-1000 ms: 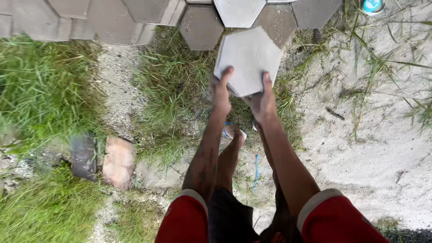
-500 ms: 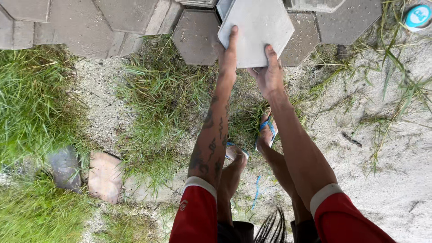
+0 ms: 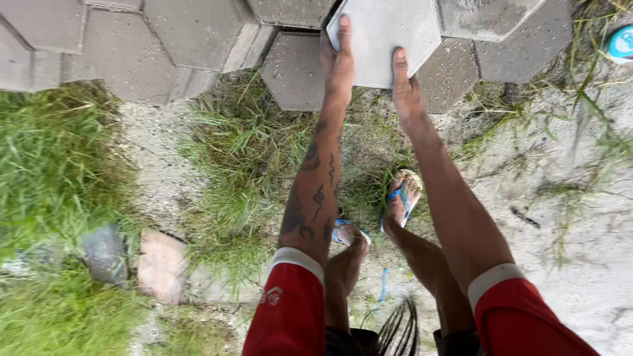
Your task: The person picks up hexagonal concrete paving stones from a large stack and places them onto the ground to continue an existing pattern.
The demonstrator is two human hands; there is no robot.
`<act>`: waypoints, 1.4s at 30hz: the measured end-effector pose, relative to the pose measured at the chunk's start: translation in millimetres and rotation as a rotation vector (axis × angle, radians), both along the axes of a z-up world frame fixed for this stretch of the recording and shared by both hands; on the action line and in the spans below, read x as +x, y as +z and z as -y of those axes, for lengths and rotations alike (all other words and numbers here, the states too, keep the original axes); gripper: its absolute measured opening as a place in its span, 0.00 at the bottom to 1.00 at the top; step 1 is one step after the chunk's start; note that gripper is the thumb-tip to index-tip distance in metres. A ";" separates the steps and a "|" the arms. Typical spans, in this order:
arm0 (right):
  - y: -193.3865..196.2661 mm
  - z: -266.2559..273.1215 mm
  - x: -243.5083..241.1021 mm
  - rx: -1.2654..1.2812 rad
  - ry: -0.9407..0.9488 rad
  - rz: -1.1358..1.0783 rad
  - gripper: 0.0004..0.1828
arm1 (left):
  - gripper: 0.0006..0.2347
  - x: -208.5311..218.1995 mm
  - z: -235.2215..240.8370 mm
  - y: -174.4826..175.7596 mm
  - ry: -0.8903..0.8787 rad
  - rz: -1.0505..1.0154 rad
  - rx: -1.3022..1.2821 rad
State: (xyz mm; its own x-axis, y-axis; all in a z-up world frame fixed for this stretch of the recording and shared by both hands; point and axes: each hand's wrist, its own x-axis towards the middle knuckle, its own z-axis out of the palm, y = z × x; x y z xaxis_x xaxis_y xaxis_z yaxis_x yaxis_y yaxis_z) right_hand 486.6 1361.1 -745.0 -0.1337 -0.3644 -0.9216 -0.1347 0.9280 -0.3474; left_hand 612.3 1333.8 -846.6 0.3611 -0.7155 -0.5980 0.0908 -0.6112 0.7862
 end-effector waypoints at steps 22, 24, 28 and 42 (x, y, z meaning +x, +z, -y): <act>343.4 -339.4 -93.9 0.171 -0.121 0.215 0.39 | 0.34 -14.1 -433.1 493.4 -0.385 -0.236 0.685; 391.0 -364.9 -112.1 0.110 -0.187 0.229 0.39 | 0.37 -2.8 -472.2 499.3 -0.283 -0.252 0.742; 451.9 -403.4 -160.6 -0.067 -0.222 0.318 0.40 | 0.20 -10.7 -476.2 522.2 -0.456 -0.251 0.493; 515.9 -528.2 -435.7 -0.234 -0.236 0.143 0.17 | 0.18 -386.2 -480.7 547.7 -0.635 -0.128 0.241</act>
State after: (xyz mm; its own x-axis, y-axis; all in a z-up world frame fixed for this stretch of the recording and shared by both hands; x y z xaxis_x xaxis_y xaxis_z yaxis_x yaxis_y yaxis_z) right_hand 50.9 1889.3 -229.1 -0.1150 -0.5418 -0.8326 0.1394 0.8210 -0.5536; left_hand 226.2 1814.5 -298.9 -0.1678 -0.6066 -0.7771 -0.2600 -0.7332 0.6284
